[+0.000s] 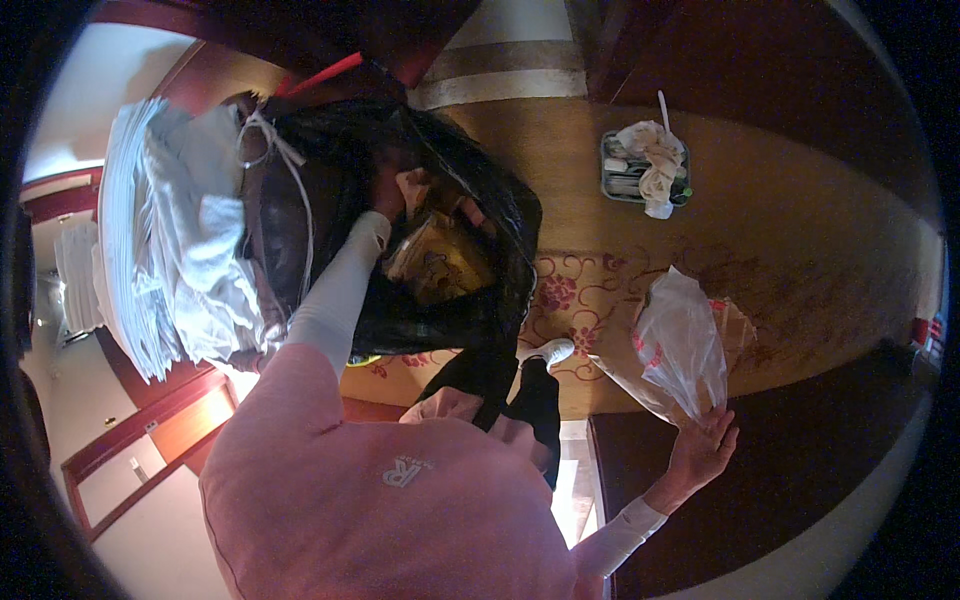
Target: The person gathers various items from a hotel room, including a snack packet, water bottles, and paper waste, and places them into a brown paper bag. They then move to the hallway and transfer the contents into a black trash bag.
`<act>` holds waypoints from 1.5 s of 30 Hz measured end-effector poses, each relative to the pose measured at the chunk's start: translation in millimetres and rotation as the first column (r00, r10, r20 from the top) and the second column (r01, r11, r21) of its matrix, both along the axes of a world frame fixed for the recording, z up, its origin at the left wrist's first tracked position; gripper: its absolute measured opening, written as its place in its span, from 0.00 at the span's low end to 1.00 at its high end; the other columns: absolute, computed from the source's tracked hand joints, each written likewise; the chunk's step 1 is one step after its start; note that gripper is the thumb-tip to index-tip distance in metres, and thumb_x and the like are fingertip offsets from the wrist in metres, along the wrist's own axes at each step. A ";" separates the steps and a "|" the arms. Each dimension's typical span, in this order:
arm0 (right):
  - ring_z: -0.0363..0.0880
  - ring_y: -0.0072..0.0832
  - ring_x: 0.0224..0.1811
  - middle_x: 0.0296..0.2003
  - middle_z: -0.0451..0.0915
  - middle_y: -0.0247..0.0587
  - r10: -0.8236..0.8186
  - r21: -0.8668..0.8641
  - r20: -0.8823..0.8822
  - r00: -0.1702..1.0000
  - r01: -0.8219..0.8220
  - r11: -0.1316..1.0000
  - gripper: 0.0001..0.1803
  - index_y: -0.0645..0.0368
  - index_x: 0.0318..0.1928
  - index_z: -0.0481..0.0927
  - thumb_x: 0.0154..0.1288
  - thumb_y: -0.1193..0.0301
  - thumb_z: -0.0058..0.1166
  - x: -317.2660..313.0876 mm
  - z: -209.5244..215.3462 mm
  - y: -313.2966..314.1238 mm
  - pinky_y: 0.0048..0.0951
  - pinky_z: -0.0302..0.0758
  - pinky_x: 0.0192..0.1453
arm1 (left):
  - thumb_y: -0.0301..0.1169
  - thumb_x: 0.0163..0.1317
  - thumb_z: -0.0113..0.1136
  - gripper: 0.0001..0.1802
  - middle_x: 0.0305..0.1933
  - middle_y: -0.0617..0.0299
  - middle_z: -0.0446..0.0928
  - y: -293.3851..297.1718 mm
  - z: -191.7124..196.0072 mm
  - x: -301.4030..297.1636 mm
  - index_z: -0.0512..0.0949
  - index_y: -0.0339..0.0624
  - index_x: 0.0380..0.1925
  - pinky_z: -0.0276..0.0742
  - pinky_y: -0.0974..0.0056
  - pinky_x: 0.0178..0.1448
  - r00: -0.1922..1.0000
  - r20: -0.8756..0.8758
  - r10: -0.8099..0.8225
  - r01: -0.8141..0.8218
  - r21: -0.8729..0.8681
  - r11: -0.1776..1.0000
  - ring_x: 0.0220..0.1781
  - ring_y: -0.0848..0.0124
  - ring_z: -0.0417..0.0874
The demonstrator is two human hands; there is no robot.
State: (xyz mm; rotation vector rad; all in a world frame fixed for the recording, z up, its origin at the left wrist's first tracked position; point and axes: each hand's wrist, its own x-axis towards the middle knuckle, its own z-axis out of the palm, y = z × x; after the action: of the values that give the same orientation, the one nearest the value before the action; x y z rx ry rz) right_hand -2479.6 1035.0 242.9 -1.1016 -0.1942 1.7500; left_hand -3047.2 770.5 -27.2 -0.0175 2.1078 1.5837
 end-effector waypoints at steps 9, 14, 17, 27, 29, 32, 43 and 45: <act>0.76 0.34 0.44 0.48 0.78 0.45 0.060 0.017 -0.066 0.996 -0.059 0.998 0.17 0.60 0.53 0.74 0.70 0.63 0.49 -13.2 -8.4 -13.1 0.32 0.74 0.49 | 0.37 0.64 0.55 0.21 0.54 0.53 0.74 -22.4 -128.5 -36.3 0.73 0.39 0.54 0.72 0.58 0.56 0.996 -0.080 0.044 -0.014 0.341 0.940 0.49 0.59 0.77; 0.78 0.33 0.48 0.50 0.79 0.46 0.245 0.052 -0.078 0.966 -0.241 0.969 0.17 0.60 0.52 0.75 0.71 0.63 0.48 -11.2 2.3 -25.4 0.31 0.75 0.49 | 0.36 0.64 0.55 0.19 0.51 0.52 0.76 -33.6 -97.6 -33.3 0.75 0.38 0.51 0.73 0.59 0.54 0.974 -0.226 -0.034 0.015 -0.087 0.996 0.48 0.59 0.78; 0.77 0.34 0.51 0.51 0.78 0.45 0.194 0.052 0.032 0.980 -0.196 0.979 0.17 0.60 0.53 0.74 0.71 0.63 0.46 -18.4 22.3 -32.1 0.32 0.75 0.50 | 0.36 0.64 0.55 0.17 0.50 0.52 0.77 -32.6 -72.6 -39.0 0.76 0.38 0.49 0.73 0.59 0.53 0.864 -0.434 -0.256 -0.034 -0.557 0.830 0.47 0.59 0.78; 0.71 0.37 0.59 0.58 0.75 0.45 0.364 0.120 -0.047 0.930 -0.356 0.927 0.23 0.63 0.54 0.76 0.69 0.58 0.46 -93.4 -0.6 -12.3 0.35 0.69 0.56 | 0.35 0.64 0.54 0.14 0.45 0.50 0.79 -28.3 -38.8 -130.6 0.79 0.37 0.43 0.75 0.60 0.50 0.633 0.072 -0.771 0.240 -0.965 0.107 0.45 0.60 0.80; 0.69 0.37 0.61 0.60 0.73 0.46 0.378 0.131 -0.065 0.923 -0.368 0.921 0.24 0.64 0.55 0.75 0.69 0.58 0.46 -98.6 -2.7 -8.7 0.34 0.69 0.56 | 0.35 0.64 0.54 0.14 0.44 0.50 0.80 -31.6 -30.6 -131.6 0.79 0.36 0.42 0.75 0.61 0.49 0.582 0.142 -0.801 0.261 -0.965 0.019 0.44 0.61 0.81; 0.66 0.37 0.64 0.63 0.69 0.47 0.275 0.132 -0.005 0.961 -0.272 0.953 0.26 0.66 0.56 0.74 0.69 0.58 0.46 -103.1 -3.0 -2.9 0.32 0.68 0.56 | 0.35 0.64 0.54 0.14 0.43 0.50 0.81 -25.1 17.4 -111.4 0.80 0.36 0.40 0.75 0.61 0.48 0.463 0.228 -0.857 0.297 -0.950 -0.093 0.44 0.61 0.82; 0.68 0.37 0.59 0.55 0.72 0.51 0.610 0.344 0.004 0.793 -0.574 0.743 0.29 0.68 0.54 0.75 0.67 0.53 0.48 -90.8 -1.9 26.0 0.27 0.67 0.49 | 0.31 0.39 0.75 0.50 0.67 0.45 0.63 86.5 269.4 221.1 0.62 0.44 0.67 0.66 0.55 0.67 0.421 -0.498 -0.758 0.789 -0.213 0.577 0.68 0.57 0.66; 0.69 0.37 0.58 0.54 0.73 0.51 0.657 0.358 0.054 0.752 -0.629 0.690 0.29 0.69 0.53 0.75 0.67 0.53 0.49 -90.2 3.5 31.0 0.28 0.67 0.47 | 0.41 0.29 0.78 0.66 0.74 0.43 0.46 145.9 237.3 254.8 0.51 0.51 0.72 0.51 0.41 0.73 0.273 -0.509 -0.816 0.726 -0.448 0.522 0.74 0.38 0.48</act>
State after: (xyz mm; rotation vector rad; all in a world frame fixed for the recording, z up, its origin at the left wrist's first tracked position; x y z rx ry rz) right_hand -2569.8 1066.0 246.5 -0.7219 -0.9166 2.2532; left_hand -2792.4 916.4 210.1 1.5710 2.0795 0.8234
